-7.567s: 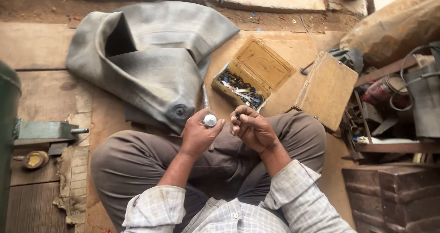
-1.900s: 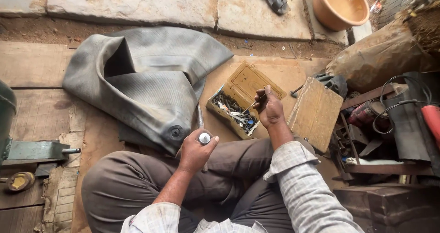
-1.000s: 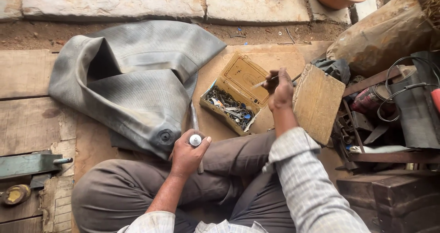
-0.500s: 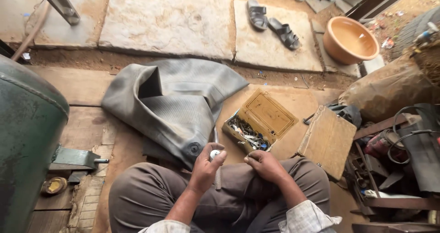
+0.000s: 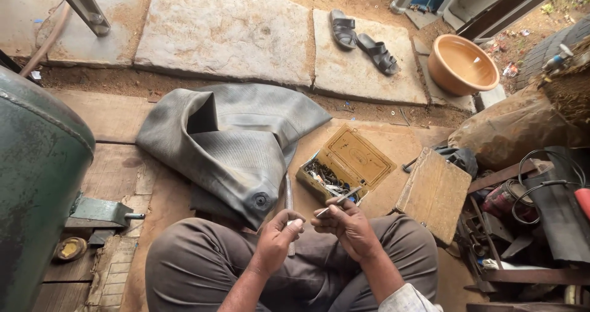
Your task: Patching a hole in a rubber inner tube by scraping the surface and applying a patch.
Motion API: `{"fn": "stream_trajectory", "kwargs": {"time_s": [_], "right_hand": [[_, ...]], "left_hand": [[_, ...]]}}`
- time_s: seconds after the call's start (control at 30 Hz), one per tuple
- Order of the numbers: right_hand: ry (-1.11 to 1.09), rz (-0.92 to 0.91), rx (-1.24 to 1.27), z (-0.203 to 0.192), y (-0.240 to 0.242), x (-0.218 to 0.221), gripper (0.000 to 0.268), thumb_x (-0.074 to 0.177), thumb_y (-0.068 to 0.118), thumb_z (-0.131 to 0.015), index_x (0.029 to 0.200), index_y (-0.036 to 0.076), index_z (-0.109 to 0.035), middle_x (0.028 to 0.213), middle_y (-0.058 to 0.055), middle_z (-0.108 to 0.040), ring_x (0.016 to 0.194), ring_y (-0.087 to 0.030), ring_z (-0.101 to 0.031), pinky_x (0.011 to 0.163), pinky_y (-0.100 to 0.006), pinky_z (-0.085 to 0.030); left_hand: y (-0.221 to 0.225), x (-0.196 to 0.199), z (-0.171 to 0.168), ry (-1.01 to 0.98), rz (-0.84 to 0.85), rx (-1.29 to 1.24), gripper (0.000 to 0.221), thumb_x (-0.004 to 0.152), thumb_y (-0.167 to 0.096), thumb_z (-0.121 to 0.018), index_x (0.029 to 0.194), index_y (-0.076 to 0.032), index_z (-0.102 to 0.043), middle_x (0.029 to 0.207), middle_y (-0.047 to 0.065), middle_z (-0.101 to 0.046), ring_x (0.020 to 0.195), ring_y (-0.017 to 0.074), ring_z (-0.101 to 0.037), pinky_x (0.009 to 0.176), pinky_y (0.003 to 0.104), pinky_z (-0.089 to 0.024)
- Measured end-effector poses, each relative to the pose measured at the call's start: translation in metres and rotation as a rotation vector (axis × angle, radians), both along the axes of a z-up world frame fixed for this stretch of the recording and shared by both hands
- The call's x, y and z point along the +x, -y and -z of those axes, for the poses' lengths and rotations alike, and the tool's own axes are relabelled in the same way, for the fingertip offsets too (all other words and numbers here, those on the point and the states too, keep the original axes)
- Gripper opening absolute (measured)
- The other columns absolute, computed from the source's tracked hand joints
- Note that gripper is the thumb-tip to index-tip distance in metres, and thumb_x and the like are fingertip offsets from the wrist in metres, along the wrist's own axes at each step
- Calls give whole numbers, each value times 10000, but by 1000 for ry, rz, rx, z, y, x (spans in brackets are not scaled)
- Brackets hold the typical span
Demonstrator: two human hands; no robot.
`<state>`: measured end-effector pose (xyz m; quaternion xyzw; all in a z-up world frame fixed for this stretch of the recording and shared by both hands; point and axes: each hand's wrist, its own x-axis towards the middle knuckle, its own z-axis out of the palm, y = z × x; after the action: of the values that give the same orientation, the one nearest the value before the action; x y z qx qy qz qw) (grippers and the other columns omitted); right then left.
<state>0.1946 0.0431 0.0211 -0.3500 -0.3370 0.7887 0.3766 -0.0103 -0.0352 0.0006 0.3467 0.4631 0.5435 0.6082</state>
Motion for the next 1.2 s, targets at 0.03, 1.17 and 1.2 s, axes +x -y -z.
{"fn": "stream_trajectory", "kwargs": {"time_s": [0.03,1.17,1.2], "right_hand": [[0,-1,-8,-2,-3,-3,180,953,147,-628,1113,64,-635,1000,-160,-758,909,-294,-766,806,-435,-616],[252,3,326,-23,36,-51,197,945,70,-734,1119,-6,-679,1008,-96,-761,918,-140,-705,854,-307,-586],[259,-4,327,-24,36,-51,198,948,77,-733,1122,-3,-683,1009,-87,-757,927,-134,-702,860,-307,-587]], "left_hand": [[-5,-1,8,0,-1,-8,195,1000,-194,-586,1036,-36,-696,838,17,-653,765,86,-549,710,249,-483],[6,-9,-23,-82,-154,107,338,1081,-305,-463,1186,-60,-671,783,17,-681,677,62,-611,604,242,-520],[6,-9,-22,-72,-150,110,339,1083,-305,-463,1191,-61,-672,780,15,-679,676,61,-604,605,242,-519]]}}
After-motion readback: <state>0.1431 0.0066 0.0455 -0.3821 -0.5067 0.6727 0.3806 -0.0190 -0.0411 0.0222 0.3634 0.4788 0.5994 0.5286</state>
